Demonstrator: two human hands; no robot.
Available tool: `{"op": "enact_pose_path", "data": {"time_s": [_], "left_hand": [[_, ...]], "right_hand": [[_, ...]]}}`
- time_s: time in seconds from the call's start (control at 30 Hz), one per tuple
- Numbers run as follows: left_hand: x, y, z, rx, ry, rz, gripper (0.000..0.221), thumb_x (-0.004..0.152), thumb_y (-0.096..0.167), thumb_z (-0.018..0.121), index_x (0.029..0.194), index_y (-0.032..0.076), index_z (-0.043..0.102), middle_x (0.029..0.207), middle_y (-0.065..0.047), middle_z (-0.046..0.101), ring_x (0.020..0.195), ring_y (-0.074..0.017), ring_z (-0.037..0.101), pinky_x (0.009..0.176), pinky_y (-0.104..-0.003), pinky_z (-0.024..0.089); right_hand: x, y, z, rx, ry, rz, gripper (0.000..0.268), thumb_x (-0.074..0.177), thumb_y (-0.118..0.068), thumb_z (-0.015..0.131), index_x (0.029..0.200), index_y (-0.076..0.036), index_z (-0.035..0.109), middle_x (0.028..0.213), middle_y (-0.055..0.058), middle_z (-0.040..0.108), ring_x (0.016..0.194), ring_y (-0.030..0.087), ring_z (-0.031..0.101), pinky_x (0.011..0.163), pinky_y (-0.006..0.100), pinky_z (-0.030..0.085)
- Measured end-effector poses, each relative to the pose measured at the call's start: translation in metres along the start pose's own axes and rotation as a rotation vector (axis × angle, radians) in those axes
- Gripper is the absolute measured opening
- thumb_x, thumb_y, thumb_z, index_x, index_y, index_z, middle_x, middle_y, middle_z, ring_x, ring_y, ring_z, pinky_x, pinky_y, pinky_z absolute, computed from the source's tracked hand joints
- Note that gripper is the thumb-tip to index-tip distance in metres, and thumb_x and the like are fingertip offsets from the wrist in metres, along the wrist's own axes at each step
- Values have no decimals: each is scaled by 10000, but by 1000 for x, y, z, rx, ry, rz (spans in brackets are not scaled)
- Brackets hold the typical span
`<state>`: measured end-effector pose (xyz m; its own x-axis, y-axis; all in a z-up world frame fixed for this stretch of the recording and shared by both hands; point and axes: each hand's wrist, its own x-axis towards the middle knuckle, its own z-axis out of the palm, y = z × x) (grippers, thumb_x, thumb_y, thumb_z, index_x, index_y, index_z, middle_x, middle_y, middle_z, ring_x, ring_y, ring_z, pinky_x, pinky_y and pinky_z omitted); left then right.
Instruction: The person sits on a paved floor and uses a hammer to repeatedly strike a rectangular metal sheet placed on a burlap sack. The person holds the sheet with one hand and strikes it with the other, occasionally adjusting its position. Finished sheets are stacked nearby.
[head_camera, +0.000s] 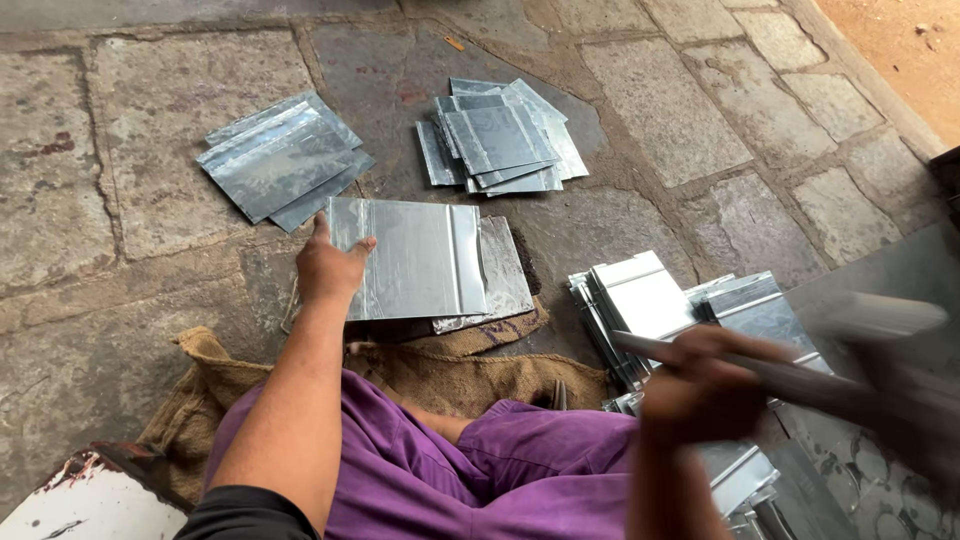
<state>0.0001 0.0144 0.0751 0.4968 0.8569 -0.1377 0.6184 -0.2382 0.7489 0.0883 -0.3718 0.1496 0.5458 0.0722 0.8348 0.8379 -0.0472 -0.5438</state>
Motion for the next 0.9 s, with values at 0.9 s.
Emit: {"op": "enact_pose_path", "data": {"time_s": [0.9], "left_hand": [[-13,1,-5,54,23,-25,942,811,571,821,1556,138,441,1398,-213,615,1238,-387,635,983,-468,549]], "right_hand": [[-27,17,20,-290,-385,395,87,1052,-115,697,1031,-43,741,812,93,762,672,149,709,584,258,533]]}}
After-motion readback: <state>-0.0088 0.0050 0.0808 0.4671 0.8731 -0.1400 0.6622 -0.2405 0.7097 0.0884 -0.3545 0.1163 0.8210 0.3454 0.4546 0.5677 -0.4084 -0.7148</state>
